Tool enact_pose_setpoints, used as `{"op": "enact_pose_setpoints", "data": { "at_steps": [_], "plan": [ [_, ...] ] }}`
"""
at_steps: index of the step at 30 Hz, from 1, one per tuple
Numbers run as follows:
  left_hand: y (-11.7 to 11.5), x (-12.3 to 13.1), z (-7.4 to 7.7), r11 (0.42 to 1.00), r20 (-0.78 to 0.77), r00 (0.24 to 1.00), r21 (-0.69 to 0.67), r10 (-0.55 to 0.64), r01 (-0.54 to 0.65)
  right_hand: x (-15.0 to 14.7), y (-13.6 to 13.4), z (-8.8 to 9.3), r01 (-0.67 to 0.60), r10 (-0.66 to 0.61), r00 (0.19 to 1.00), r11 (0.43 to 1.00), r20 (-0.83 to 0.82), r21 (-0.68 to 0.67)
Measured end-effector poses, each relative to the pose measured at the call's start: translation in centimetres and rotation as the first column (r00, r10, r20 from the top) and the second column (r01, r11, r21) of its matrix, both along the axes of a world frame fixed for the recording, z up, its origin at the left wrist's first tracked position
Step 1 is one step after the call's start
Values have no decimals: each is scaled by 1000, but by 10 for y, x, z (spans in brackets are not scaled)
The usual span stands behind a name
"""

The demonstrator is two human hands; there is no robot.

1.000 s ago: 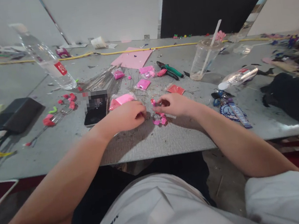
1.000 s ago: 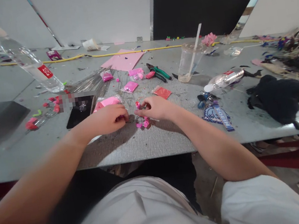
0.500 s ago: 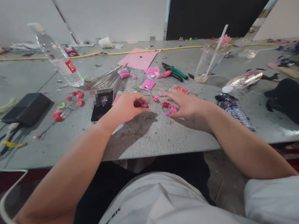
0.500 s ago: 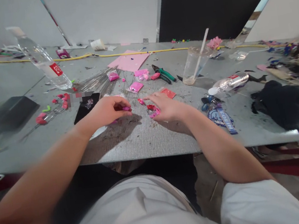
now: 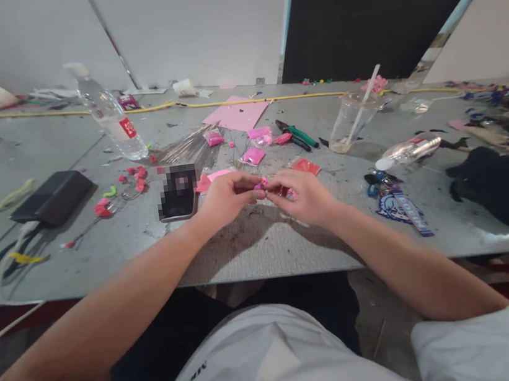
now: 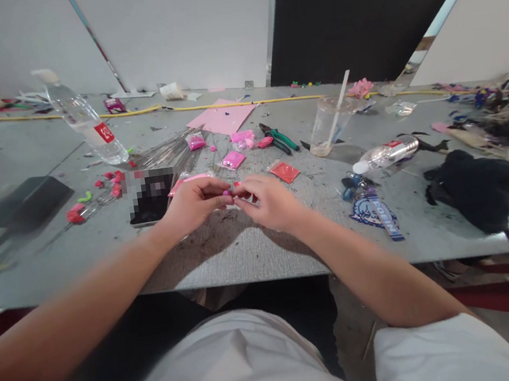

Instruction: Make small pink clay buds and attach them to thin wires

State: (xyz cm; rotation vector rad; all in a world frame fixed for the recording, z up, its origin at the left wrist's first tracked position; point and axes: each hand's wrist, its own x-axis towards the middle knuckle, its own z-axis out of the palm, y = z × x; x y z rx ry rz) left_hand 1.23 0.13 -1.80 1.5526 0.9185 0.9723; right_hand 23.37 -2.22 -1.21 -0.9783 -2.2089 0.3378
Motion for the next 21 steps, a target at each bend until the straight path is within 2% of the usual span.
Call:
{"op": "enact_pose_setpoints", "data": {
  "at_steps": [4, 7, 9, 12, 16, 21],
  "plan": [
    [-2, -4, 7, 996, -60, 996, -72, -63, 58, 2, 0, -5, -12, 17, 997, 998, -71, 69],
    [-3, -10, 12, 983, -137, 979, -126, -151, 134, 1, -2, -7, -3, 9, 998, 995, -61, 104],
    [-4, -12, 13, 970, -123, 971, -159, -203, 182, -1, -4, -8, -10, 15, 999, 994, -39, 112],
    [-7, -16, 15, 961, -48, 981, -214, -189, 175, -5, -6, -7, -39, 40, 999, 993, -4, 116],
    [-11, -24, 16, 946, 6, 983, -272, -183, 177, -12, -8, 2, -77, 71, 996, 992, 56, 102],
    [-11, -43, 13, 923, 78, 977, -319, -200, 215, -28, -9, 24, -192, 165, 956, 977, 243, 93]
  ]
}}
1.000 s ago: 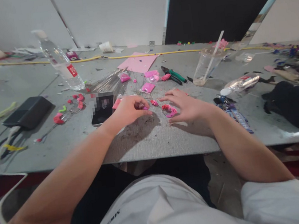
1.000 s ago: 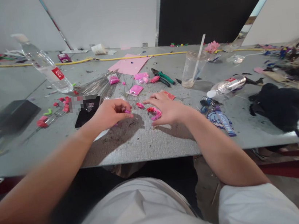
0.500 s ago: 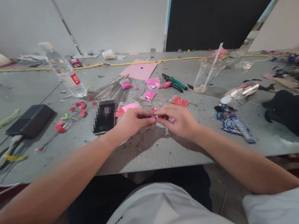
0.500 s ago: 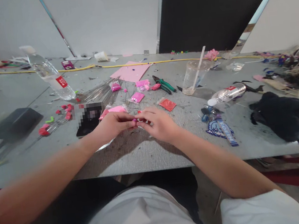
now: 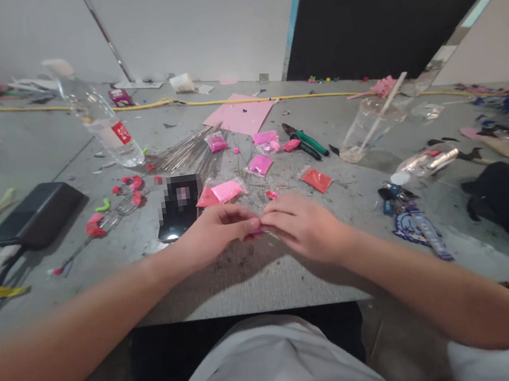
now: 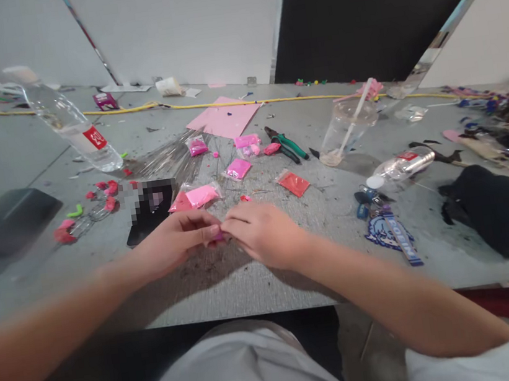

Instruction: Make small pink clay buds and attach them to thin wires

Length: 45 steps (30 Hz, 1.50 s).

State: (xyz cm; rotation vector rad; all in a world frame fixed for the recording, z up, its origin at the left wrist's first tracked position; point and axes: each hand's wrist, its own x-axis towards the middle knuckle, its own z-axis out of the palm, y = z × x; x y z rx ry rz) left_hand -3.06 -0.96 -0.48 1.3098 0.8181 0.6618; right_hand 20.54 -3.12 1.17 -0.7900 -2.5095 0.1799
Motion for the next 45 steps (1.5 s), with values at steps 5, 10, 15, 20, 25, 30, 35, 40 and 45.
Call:
{"op": "enact_pose_setpoints", "data": {
  "at_steps": [5, 10, 15, 20, 25, 30, 35, 40, 45],
  "plan": [
    [-5, -13, -5, 995, 97, 995, -96, 24, -15, -15, 2, 5, 45, -88, 985, 959, -146, -279],
    [-24, -13, -8, 984, -142, 990, 175, -10, 35, -3, -1, -22, 86, -501, 773, 690, -389, -718],
    [-30, -13, -17, 800, -280, 953, 543, -116, 256, 2, -12, -32, 89, -331, 877, 824, -349, -559],
    [-15, -19, -23, 795, -352, 935, 578, 38, 185, -14, -15, -27, 68, -218, 890, 931, -399, -357],
    [-6, -20, -21, 809, -360, 930, 567, 75, 154, -18, -17, -29, 34, -155, 936, 932, -315, -360],
    [-8, -15, -11, 875, -347, 934, 475, 89, 93, -15, -13, -32, 81, -129, 956, 980, -264, -184],
    [-14, -8, -4, 986, -10, 996, -141, 86, -86, -18, -8, -29, 116, -125, 944, 992, -307, -49],
    [-14, -7, -4, 970, 191, 972, -224, 140, -96, -26, -7, -11, 153, -130, 974, 981, -185, 117],
    [-10, -10, -1, 959, 262, 935, -217, 239, -185, -30, -6, -4, 165, -138, 975, 974, -176, 154]
  ]
}}
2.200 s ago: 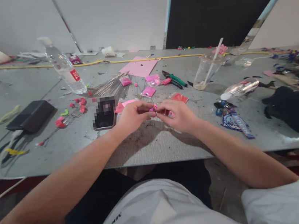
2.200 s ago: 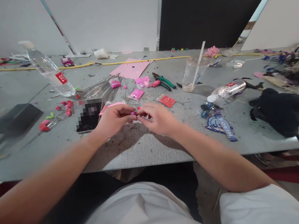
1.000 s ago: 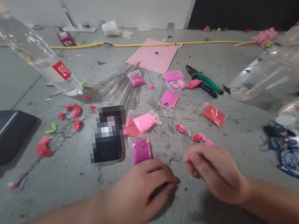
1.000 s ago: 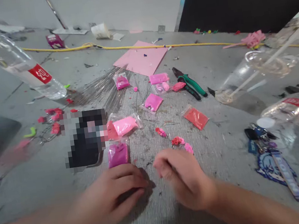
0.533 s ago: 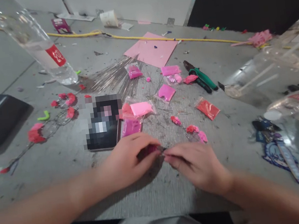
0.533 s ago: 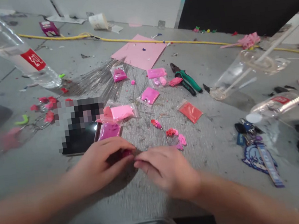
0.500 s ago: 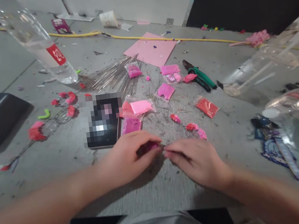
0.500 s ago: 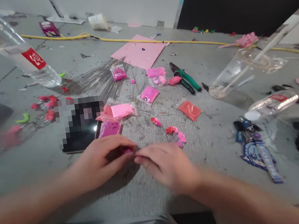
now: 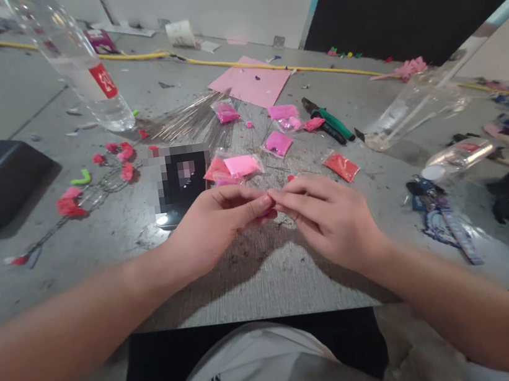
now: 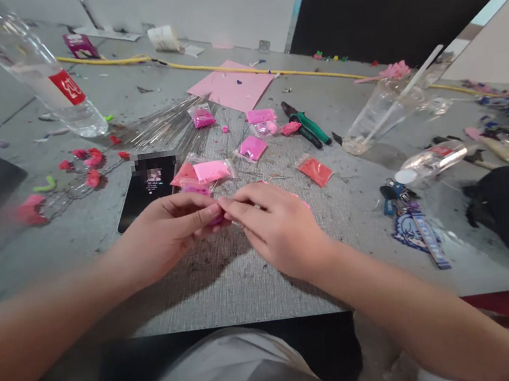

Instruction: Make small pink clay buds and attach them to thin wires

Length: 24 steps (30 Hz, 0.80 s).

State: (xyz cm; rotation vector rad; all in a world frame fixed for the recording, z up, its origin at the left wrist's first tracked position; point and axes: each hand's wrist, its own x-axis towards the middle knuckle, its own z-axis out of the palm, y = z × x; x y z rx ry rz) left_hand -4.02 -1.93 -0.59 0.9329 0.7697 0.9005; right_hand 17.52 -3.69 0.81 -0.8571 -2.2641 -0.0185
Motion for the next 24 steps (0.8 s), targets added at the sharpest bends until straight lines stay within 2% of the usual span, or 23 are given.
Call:
{"op": "enact_pose_setpoints", "data": {
  "at_steps": [3, 5, 7, 9, 11, 15, 19, 24],
  "plan": [
    [4, -1, 2, 996, -55, 995, -9, 83, -84, -1, 1, -13, -3, -10, 983, 998, -185, -70],
    [6, -2, 1, 993, -109, 987, 1, 115, -115, -2, 0, -25, -61, 36, 991, 978, -127, -202],
    [7, -3, 0, 993, -128, 985, 2, 114, -115, -3, -1, -35, -92, 99, 995, 948, 9, -306],
    [7, -4, 0, 994, -133, 986, -6, 105, -107, -3, -1, -42, -82, 131, 984, 935, 120, -344],
    [8, -4, 1, 994, -147, 984, 3, 104, -105, -3, -1, -44, -98, 163, 973, 931, 161, -351],
    [7, -3, 2, 994, -140, 984, 23, 106, -104, -1, -1, -41, -153, 214, 968, 916, 128, -371],
    [6, 1, 4, 990, -49, 989, -8, 138, -139, 0, 0, -37, -114, 184, 973, 906, 137, -407],
    [3, 3, 6, 985, -77, 982, 18, 173, -173, -1, 5, -41, -107, 139, 989, 901, 46, -420]
  ]
}}
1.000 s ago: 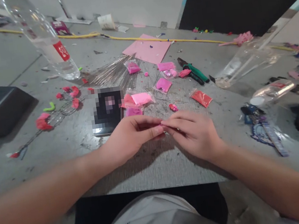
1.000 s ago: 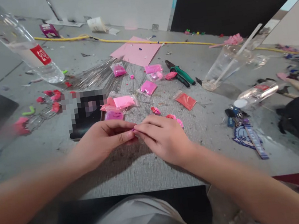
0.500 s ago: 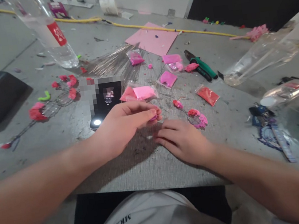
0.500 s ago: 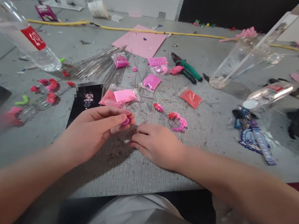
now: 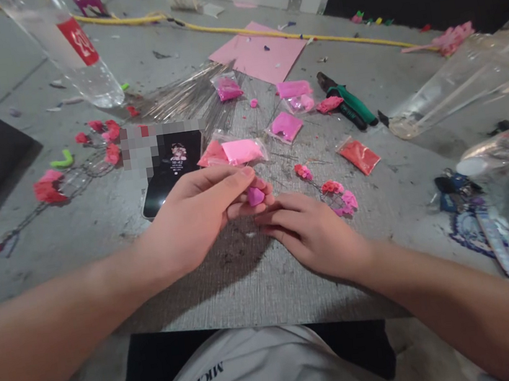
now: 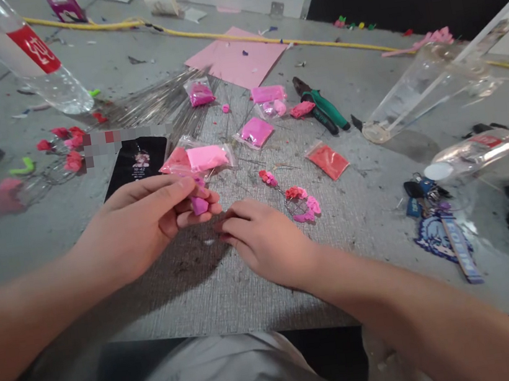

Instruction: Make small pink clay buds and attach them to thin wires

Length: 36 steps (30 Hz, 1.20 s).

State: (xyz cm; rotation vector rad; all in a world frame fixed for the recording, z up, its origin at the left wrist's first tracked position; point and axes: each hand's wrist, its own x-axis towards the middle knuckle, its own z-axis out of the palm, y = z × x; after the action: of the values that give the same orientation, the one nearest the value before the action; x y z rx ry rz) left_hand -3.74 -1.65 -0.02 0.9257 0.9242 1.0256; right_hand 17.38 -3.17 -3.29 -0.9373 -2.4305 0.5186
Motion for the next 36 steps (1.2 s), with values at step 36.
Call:
{"op": "enact_pose_setpoints", "data": {
  "at_steps": [36],
  "plan": [
    [-2, -1, -1, 998, -45, 997, -30, -59, 58, -5, 10, 1, 122, -141, 986, 975, -91, -188]
  ]
}}
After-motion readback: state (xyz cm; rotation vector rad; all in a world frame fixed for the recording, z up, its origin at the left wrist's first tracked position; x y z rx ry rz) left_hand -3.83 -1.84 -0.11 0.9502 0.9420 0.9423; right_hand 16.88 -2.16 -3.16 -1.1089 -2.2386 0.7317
